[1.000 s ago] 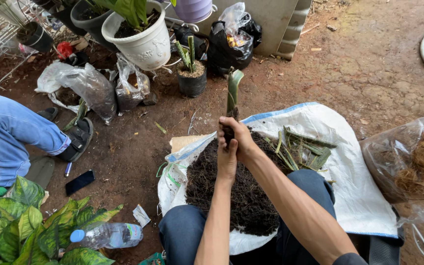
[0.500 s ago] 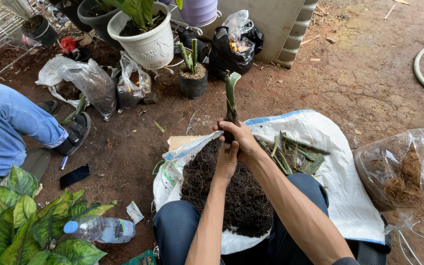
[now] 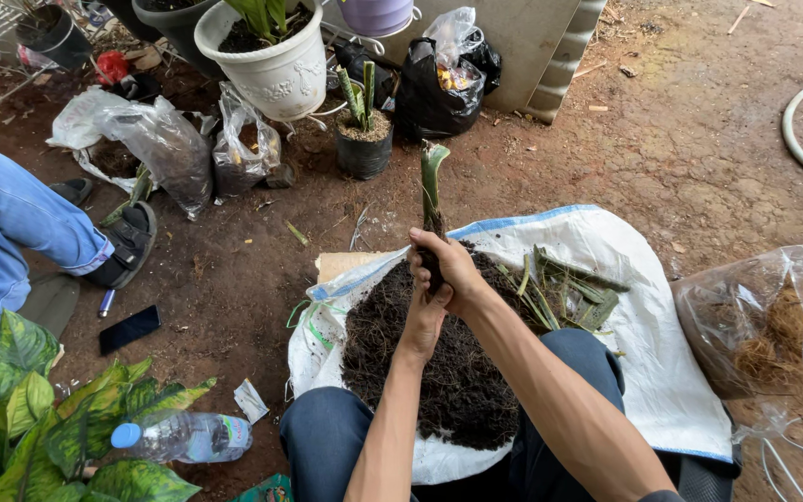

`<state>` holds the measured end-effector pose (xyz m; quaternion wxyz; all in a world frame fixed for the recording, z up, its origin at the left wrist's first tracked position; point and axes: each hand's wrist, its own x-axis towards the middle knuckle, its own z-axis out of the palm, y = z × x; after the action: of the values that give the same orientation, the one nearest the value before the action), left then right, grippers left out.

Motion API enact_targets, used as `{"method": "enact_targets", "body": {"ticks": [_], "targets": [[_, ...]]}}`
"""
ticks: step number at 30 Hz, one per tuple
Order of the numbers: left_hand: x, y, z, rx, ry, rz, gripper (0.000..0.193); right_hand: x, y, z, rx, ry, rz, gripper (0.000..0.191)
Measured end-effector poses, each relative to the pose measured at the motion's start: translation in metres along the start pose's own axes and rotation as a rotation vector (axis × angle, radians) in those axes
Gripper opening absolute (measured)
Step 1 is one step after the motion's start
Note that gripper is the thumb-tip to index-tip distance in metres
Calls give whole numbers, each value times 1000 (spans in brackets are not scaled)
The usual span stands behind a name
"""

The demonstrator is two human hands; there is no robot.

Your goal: The person holds a plant cutting and wraps soil around its base by hand. They repeatedly adjust the soil and the cutting to secure it, then place the wrapped cutting on a white sack.

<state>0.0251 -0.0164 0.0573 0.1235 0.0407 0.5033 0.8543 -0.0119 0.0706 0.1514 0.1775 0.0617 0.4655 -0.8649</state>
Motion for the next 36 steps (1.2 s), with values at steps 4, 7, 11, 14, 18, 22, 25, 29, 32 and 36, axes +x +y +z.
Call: {"method": "enact_targets", "body": {"ticks": [4,7,11,14,18,22,25,29,32,36], "targets": [[0,-5,-10,27,23,18,111,12,9,5,-21,-42,-1,28],[-3,-6,-21,107,65,41,106,19,17,7,-84,-13,13,30],[-4,-4,-28,152,96,73,100,24,21,15,-73,-40,1,32],[-5,0,-34,73,93,8,93,24,21,22,-2,-38,8,45],[1,-2,-36,7,80,-22,79,27,19,26,49,-60,28,63],[4,-6,-37,-93,40,3,75,28,18,27,28,-103,-15,58],[5,-6,-37,-95,21,14,75,25,18,28,1,-94,-57,56],[5,-3,-35,-91,21,1,75,22,16,31,3,-31,-52,64],[3,0,-31,-77,29,-12,78,20,15,30,-28,-30,-47,61],[-1,7,-27,-52,32,-11,83,16,15,29,-19,-59,-57,58]]}}
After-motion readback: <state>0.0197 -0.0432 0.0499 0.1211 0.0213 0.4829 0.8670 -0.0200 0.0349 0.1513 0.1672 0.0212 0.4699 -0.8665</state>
